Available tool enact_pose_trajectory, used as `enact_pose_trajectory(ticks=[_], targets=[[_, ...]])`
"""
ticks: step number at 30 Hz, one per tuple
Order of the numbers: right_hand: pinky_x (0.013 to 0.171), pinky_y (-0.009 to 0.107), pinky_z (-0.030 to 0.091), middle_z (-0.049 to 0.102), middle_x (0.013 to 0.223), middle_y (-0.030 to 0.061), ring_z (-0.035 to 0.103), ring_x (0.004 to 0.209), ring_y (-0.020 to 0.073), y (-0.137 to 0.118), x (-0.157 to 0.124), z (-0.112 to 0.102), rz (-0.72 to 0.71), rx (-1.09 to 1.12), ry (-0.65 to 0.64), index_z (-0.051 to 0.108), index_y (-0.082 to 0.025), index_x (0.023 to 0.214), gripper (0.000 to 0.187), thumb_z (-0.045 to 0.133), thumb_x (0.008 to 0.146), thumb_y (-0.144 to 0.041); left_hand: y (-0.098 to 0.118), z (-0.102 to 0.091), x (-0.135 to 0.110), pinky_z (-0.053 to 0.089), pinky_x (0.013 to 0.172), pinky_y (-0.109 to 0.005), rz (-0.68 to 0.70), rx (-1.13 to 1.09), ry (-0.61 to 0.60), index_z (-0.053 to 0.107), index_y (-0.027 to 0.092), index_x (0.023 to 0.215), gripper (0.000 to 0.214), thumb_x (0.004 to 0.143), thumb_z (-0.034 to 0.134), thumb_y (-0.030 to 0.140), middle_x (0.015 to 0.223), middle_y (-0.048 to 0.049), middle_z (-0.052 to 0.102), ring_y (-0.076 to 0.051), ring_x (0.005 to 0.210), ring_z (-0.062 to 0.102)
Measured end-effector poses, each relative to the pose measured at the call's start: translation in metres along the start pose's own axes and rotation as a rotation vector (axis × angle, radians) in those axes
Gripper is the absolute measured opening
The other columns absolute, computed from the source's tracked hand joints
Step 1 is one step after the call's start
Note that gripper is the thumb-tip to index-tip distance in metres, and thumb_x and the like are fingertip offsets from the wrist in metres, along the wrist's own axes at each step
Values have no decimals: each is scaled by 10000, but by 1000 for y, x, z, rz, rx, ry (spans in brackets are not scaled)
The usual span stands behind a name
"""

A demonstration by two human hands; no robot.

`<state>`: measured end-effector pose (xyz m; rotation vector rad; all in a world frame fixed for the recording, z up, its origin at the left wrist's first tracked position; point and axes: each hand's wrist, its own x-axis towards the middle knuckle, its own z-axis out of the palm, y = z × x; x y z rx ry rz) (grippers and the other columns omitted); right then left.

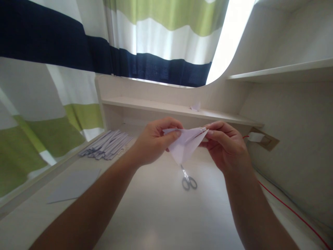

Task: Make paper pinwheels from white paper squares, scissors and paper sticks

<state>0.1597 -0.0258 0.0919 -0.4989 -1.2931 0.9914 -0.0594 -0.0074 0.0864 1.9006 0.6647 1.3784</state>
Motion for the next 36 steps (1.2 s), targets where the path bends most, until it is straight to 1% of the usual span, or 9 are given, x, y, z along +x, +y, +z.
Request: enact_pose_trajectory(ticks=[3,6,8,11,14,18,26,31,36], targets=[[601,335,701,768,777,-3,744,666,171,-2,-4,4,29,-11,-32,779,-235,790,96,862,768,-193,6,1,-3,472,589,-222,54,119,13,772,210,974,128,941,746,331,867,0,742,-127,711,637],[626,312,703,758,762,-5,726,650,150,-4,-6,6,18,-21,-44,785,-237,780,94,864,765,-190,10,0,-6,471,588,-236,107,170,65,782,208,947,118,911,775,320,864,-7,753,-141,713,652],[649,294,700,749,758,-6,719,650,139,-5,-6,8,12,-32,-58,785,-238,775,96,871,768,-198,12,-2,-7,508,639,-257,139,196,86,811,213,937,102,890,791,302,884,-20,775,-163,760,684],[652,298,701,748,770,-1,721,660,144,-6,-7,9,16,-44,-93,785,-240,780,109,889,762,-211,18,-4,-10,548,711,-288,158,271,67,851,230,962,113,868,803,269,901,-35,804,-184,801,709],[629,291,697,751,773,4,722,662,146,-6,-8,10,12,-45,-114,788,-235,777,113,895,752,-208,24,-4,-13,560,718,-287,153,328,49,867,241,973,122,875,796,259,899,-34,813,-181,794,713],[614,275,694,757,769,7,725,669,147,-7,-10,12,5,-51,-116,799,-232,770,97,880,754,-183,31,-4,-16,563,720,-269,169,340,50,866,256,999,123,903,792,279,922,-21,820,-172,812,725],[666,319,699,779,825,19,738,721,177,-13,-20,15,-48,-128,-154,813,-256,831,114,898,790,-192,37,-5,-19,548,662,-245,211,286,-67,838,247,1032,165,999,706,341,918,-21,813,-144,725,701],[722,339,669,774,847,27,733,752,189,-14,-24,17,-110,-187,-114,820,-267,844,122,911,798,-202,37,-7,-20,548,666,-268,244,290,-51,825,260,1033,148,996,703,336,944,-27,809,-166,771,714],[740,365,634,767,881,40,721,810,218,-16,-27,18,-187,-231,-95,833,-280,840,108,918,799,-227,37,-8,-21,557,703,-305,336,282,-19,827,281,1027,137,1001,694,294,971,-32,804,-183,818,721]])
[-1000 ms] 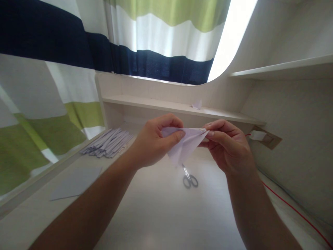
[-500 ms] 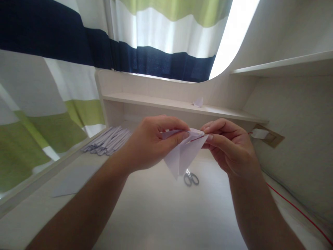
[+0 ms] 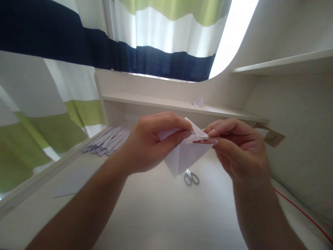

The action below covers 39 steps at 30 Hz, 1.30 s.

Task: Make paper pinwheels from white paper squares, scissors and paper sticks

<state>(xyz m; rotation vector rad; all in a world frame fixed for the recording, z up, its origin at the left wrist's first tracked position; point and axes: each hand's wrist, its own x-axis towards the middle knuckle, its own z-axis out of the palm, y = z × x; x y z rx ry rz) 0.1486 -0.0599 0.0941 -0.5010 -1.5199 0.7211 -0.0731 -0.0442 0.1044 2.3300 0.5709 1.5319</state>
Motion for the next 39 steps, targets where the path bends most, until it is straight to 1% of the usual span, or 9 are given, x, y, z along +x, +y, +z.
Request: enact_pose_trajectory(ticks=[3,7,13,19,24,27,31,36,39], targets=[[712,375,618,767,896,49,713,821,231,-4,-2,3,6,-30,11,829,-284,836,117,916,799,-215,1,-1,0,560,717,-323,35,-14,0,829,290,1014,135,995,699,263,990,-34,807,-192,852,730],[710,378,612,769,893,49,710,814,231,-8,-4,6,-9,-39,14,826,-285,837,128,897,802,-185,1,-2,0,566,729,-329,58,15,-5,823,286,1017,130,998,696,267,996,-37,806,-197,873,734],[696,348,592,773,886,49,699,800,213,-6,-5,6,-13,-47,23,825,-275,836,133,875,809,-155,1,-3,0,569,773,-325,102,62,-31,808,273,1007,142,998,680,213,988,-27,799,-185,869,732],[628,308,575,779,868,41,702,774,195,-1,-3,2,-85,-88,4,816,-255,854,136,836,822,-124,3,-5,1,569,797,-315,158,116,-79,778,233,1019,123,987,684,160,969,-29,786,-175,898,725],[607,306,565,770,853,37,699,778,196,2,-2,-1,-83,-80,4,813,-263,851,156,834,819,-113,8,-8,1,566,782,-286,85,130,-137,772,203,1013,113,987,673,156,935,-22,773,-159,865,717],[602,314,560,767,842,35,697,765,197,3,-1,-2,-80,-70,-5,812,-269,851,153,844,820,-123,10,-8,0,554,752,-259,43,137,-149,772,191,1009,127,984,659,138,920,-16,770,-143,829,709],[607,320,555,772,865,45,692,766,197,3,-1,-3,-85,-65,-18,820,-264,856,152,837,827,-116,11,-8,1,541,723,-235,22,108,-159,768,180,995,119,980,660,134,909,-11,768,-128,803,701],[599,334,548,772,876,57,686,771,207,0,-3,-2,-80,-67,-46,821,-266,860,113,852,841,-159,11,-9,1,523,703,-213,14,56,-185,758,172,986,111,995,650,144,893,-2,755,-109,788,686],[598,332,541,768,878,60,684,785,209,-2,-4,0,-68,-60,-51,821,-262,853,123,845,839,-142,12,-9,1,515,685,-206,-1,39,-204,754,174,974,101,1000,657,161,887,-3,754,-108,786,685]])
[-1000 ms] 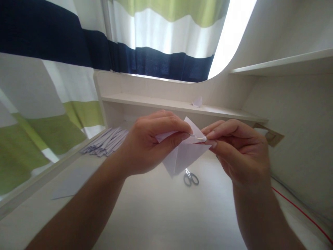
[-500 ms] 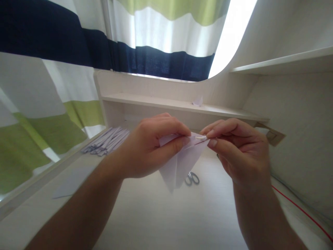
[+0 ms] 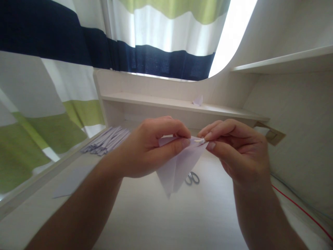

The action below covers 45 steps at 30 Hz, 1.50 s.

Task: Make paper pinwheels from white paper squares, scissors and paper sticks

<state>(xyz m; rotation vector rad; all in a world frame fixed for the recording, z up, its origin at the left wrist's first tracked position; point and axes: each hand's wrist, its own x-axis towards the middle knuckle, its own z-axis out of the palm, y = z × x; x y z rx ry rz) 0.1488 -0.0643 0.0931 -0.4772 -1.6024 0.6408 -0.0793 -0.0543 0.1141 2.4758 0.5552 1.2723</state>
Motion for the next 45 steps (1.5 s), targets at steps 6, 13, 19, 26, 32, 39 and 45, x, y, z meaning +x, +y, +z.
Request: enact_pose_trajectory(ticks=[6,13,19,26,32,39,45], targets=[[592,332,539,766,876,56,682,775,207,0,0,0,5,-8,11,819,-267,850,125,847,835,-146,3,-2,1,504,649,-204,-50,-42,-25,740,180,913,134,1010,651,204,842,-3,733,-114,763,668],[552,323,518,754,836,52,680,754,205,-3,-1,2,20,-7,14,820,-276,844,106,848,840,-174,4,-3,2,491,615,-181,-39,-73,-44,725,177,890,143,1011,650,199,799,15,703,-93,719,645],[560,302,523,769,864,55,691,765,197,-6,-1,4,44,-13,14,795,-239,815,117,846,818,-134,4,-3,2,493,621,-168,-59,-83,-42,713,176,870,146,1005,666,203,782,26,695,-87,722,649],[587,312,521,773,864,59,679,750,195,-7,-1,2,45,-22,-30,794,-236,822,129,821,821,-110,4,-3,2,481,571,-178,-113,-122,-68,710,186,839,174,1000,678,242,707,25,677,-102,667,638],[646,320,545,775,868,59,678,756,189,-6,0,1,20,-20,-99,800,-231,840,141,804,840,-90,6,-5,2,477,526,-184,-190,-226,-126,715,194,821,196,1001,672,260,639,21,653,-113,607,626],[684,314,564,783,906,64,705,815,190,-4,-1,-1,30,34,-181,803,-224,882,148,815,859,-79,0,-10,5,474,517,-190,-251,-341,-202,713,184,793,218,983,695,290,645,15,658,-111,586,612],[664,301,573,789,910,64,722,837,193,-5,-1,0,89,63,-205,809,-226,880,105,840,863,-127,-2,-9,4,447,494,-194,-271,-418,-214,717,177,802,205,976,703,284,662,16,665,-95,544,580]])
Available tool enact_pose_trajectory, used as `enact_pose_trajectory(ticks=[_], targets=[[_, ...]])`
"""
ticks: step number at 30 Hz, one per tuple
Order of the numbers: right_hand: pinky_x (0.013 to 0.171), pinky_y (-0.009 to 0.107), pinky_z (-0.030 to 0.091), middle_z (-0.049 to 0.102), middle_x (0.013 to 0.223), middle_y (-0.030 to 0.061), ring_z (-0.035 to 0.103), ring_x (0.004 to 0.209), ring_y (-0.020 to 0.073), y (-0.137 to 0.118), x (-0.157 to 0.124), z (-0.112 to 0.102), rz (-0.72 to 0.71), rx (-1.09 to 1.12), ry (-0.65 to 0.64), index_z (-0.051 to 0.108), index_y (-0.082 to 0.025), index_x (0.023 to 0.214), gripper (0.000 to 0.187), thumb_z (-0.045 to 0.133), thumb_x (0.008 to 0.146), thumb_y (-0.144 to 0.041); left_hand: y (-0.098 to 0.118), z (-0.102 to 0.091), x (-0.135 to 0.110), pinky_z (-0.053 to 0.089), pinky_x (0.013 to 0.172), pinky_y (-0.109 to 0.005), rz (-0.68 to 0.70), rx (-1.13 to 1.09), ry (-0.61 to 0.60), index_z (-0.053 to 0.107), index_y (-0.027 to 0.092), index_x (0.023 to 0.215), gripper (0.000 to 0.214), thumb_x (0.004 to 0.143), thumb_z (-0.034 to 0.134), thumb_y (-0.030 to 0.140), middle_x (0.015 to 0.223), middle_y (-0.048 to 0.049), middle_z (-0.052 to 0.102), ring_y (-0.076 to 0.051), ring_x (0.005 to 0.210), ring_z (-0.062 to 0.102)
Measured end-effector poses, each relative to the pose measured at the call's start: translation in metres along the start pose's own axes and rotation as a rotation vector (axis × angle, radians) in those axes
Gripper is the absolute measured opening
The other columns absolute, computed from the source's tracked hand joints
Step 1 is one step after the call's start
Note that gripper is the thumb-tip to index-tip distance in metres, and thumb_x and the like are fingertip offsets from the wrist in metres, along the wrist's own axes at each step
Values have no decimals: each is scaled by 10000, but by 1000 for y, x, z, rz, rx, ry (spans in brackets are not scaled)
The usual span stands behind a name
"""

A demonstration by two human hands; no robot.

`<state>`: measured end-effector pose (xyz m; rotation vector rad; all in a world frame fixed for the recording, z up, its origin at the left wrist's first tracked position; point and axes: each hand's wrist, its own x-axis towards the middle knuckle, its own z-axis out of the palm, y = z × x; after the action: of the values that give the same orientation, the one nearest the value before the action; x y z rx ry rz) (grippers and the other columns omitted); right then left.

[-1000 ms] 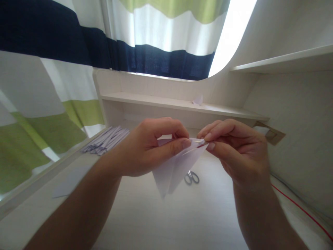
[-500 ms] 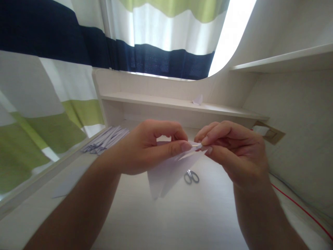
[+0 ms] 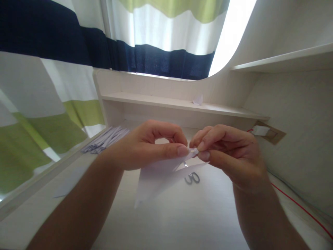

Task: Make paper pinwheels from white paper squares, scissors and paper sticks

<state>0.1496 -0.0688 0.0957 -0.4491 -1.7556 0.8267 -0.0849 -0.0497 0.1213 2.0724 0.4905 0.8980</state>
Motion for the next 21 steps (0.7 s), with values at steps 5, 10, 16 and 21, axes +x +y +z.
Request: enact_pose_trajectory(ticks=[5,10,16,21], targets=[[668,273,610,799,884,41,739,788,165,8,2,-1,102,152,-26,810,-233,885,113,881,839,-159,0,1,0,450,483,-188,-2,-31,22,739,171,802,179,948,744,275,668,5,678,-97,547,588],[738,302,661,816,849,37,777,761,167,17,7,-1,182,299,-85,814,-225,894,92,879,849,-178,-2,1,0,483,496,-182,39,-23,86,749,178,827,145,940,771,266,742,-17,743,-106,586,646],[705,293,664,799,779,32,776,709,163,20,13,3,257,425,-93,805,-187,838,101,893,801,-155,3,-3,0,534,525,-204,3,14,51,763,187,818,137,943,763,243,740,-26,760,-159,676,729],[701,287,662,804,791,34,772,701,158,19,14,4,283,464,-98,799,-183,821,93,884,799,-154,2,-2,1,530,527,-197,-10,-27,19,775,183,861,137,977,715,226,751,-27,764,-140,650,711]])
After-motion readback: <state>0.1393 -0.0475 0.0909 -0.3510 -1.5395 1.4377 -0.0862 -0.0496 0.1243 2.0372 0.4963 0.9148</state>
